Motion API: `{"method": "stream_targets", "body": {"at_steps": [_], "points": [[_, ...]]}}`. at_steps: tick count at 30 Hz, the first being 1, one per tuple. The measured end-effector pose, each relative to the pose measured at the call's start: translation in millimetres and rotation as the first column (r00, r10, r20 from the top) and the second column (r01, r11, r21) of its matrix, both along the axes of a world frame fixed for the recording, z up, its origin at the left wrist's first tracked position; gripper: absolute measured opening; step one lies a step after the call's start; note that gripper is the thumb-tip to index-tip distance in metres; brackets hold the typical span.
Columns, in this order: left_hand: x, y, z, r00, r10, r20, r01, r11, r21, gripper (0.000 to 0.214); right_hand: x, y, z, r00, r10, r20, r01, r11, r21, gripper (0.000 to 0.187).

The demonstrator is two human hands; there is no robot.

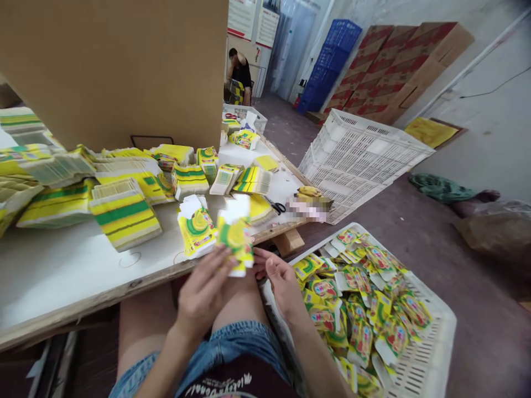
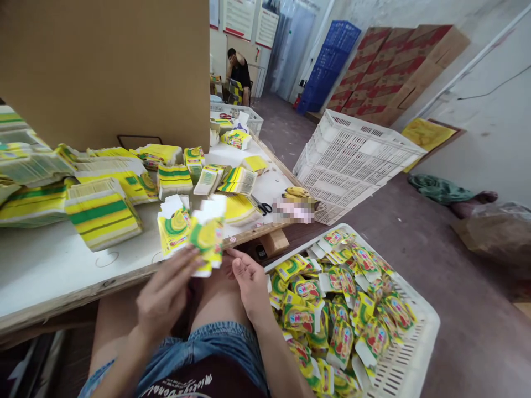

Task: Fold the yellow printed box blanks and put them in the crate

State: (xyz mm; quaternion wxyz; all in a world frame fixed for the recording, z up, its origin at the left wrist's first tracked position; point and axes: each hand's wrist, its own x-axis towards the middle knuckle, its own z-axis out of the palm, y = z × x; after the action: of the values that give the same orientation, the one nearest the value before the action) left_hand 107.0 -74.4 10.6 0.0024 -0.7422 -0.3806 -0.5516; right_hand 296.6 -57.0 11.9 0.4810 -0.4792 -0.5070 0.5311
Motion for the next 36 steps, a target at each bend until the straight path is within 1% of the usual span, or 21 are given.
{"method": "stream_targets", "body": {"at_steps": [1, 2, 3, 4, 5, 6, 7, 9, 11, 12, 13, 14, 15, 17, 21, 23, 25, 28, 30, 33, 36], "points": [[8, -4, -1.7, 0.992, -0.126, -0.019, 0.126, 0.992, -0.020, 0.049, -4, 1, 2.2, 0.993, -0.035, -0.115, 0.034, 0.999, -0.005, 0.038], [15, -7, -3.7, 0.973, -0.230, -0.016, 0.229, 0.972, -0.062, 0.050, -6, 2, 3.4, 0.983, -0.068, -0.172, 0.065, 0.998, -0.020, 0.032], [21, -10, -5.7, 0.954, -0.298, 0.021, 0.299, 0.947, -0.120, 0.050, -6, 2, 3.7, 0.975, -0.100, -0.198, 0.094, 0.995, -0.039, 0.027], [25, -12, -7.2, 0.940, -0.324, 0.103, 0.338, 0.921, -0.193, 0.049, -5, 2, 3.1, 0.970, -0.124, -0.209, 0.114, 0.992, -0.059, 0.025], [28, -13, -8.2, 0.924, -0.302, 0.234, 0.359, 0.894, -0.266, 0.047, -4, 0, 1.8, 0.967, -0.139, -0.212, 0.125, 0.989, -0.079, 0.026], [30, -14, -8.6, 0.886, -0.238, 0.398, 0.382, 0.861, -0.336, 0.047, -4, -2, 0.0, 0.965, -0.148, -0.218, 0.130, 0.987, -0.096, 0.029], [31, -14, -8.7, 0.813, -0.150, 0.563, 0.426, 0.813, -0.398, 0.047, -4, -5, -2.1, 0.962, -0.148, -0.229, 0.125, 0.986, -0.113, 0.032], [32, -12, -8.7, 0.593, 0.003, 0.805, 0.597, 0.670, -0.442, 0.049, -7, -11, -6.4, 0.959, -0.131, -0.252, 0.096, 0.984, -0.148, 0.034], [32, -9, -9.5, 0.400, 0.070, 0.914, 0.789, 0.481, -0.382, 0.053, -12, -17, -9.5, 0.956, -0.106, -0.275, 0.054, 0.981, -0.189, 0.032], [32, -8, -10.3, 0.330, 0.080, 0.940, 0.855, 0.396, -0.334, 0.056, -14, -19, -10.4, 0.954, -0.095, -0.284, 0.036, 0.978, -0.207, 0.032], [31, -7, -11.2, 0.272, 0.086, 0.958, 0.897, 0.339, -0.285, 0.058, -16, -20, -10.7, 0.954, -0.088, -0.285, 0.025, 0.976, -0.217, 0.032], [31, -7, -12.3, 0.227, 0.090, 0.970, 0.920, 0.307, -0.244, 0.059, -17, -21, -10.5, 0.957, -0.081, -0.280, 0.019, 0.976, -0.217, 0.031], [31, -7, -13.5, 0.199, 0.094, 0.976, 0.930, 0.295, -0.218, 0.059, -17, -21, -9.9, 0.962, -0.070, -0.265, 0.013, 0.978, -0.210, 0.031], [32, -7, -16.2, 0.184, 0.111, 0.977, 0.928, 0.307, -0.210, 0.052, -15, -22, -8.4, 0.976, -0.037, -0.215, -0.004, 0.982, -0.189, 0.030], [36, -6, -22.9, 0.246, 0.191, 0.950, 0.875, 0.377, -0.302, 0.040, -13, -24, -9.4, 0.994, -0.007, -0.107, -0.010, 0.988, -0.155, 0.028], [38, -5, -25.3, 0.311, 0.233, 0.921, 0.831, 0.404, -0.383, 0.040, -15, -27, -12.8, 0.998, -0.029, -0.056, 0.022, 0.991, -0.133, 0.025], [40, -4, -25.9, 0.404, 0.238, 0.883, 0.768, 0.435, -0.469, 0.041, -17, -28, -16.2, 0.997, -0.075, 0.004, 0.075, 0.992, -0.103, 0.025], [41, -6, -22.8, 0.552, 0.196, 0.811, 0.650, 0.509, -0.565, 0.048, -16, -28, -17.0, 0.985, -0.150, 0.085, 0.152, 0.988, -0.026, 0.021], [40, -7, -19.4, 0.608, 0.152, 0.779, 0.613, 0.534, -0.583, 0.054, -11, -25, -13.9, 0.985, -0.146, 0.091, 0.144, 0.989, 0.035, 0.027], [37, -8, -14.8, 0.618, 0.055, 0.785, 0.670, 0.487, -0.561, 0.056, 0, -22, -6.6, 0.998, -0.032, 0.061, 0.027, 0.996, 0.079, 0.051], [33, -8, -11.8, 0.556, 0.000, 0.831, 0.763, 0.396, -0.510, 0.056, 12, -20, 1.1, 0.995, 0.094, 0.016, -0.095, 0.994, 0.045, 0.050]]}}
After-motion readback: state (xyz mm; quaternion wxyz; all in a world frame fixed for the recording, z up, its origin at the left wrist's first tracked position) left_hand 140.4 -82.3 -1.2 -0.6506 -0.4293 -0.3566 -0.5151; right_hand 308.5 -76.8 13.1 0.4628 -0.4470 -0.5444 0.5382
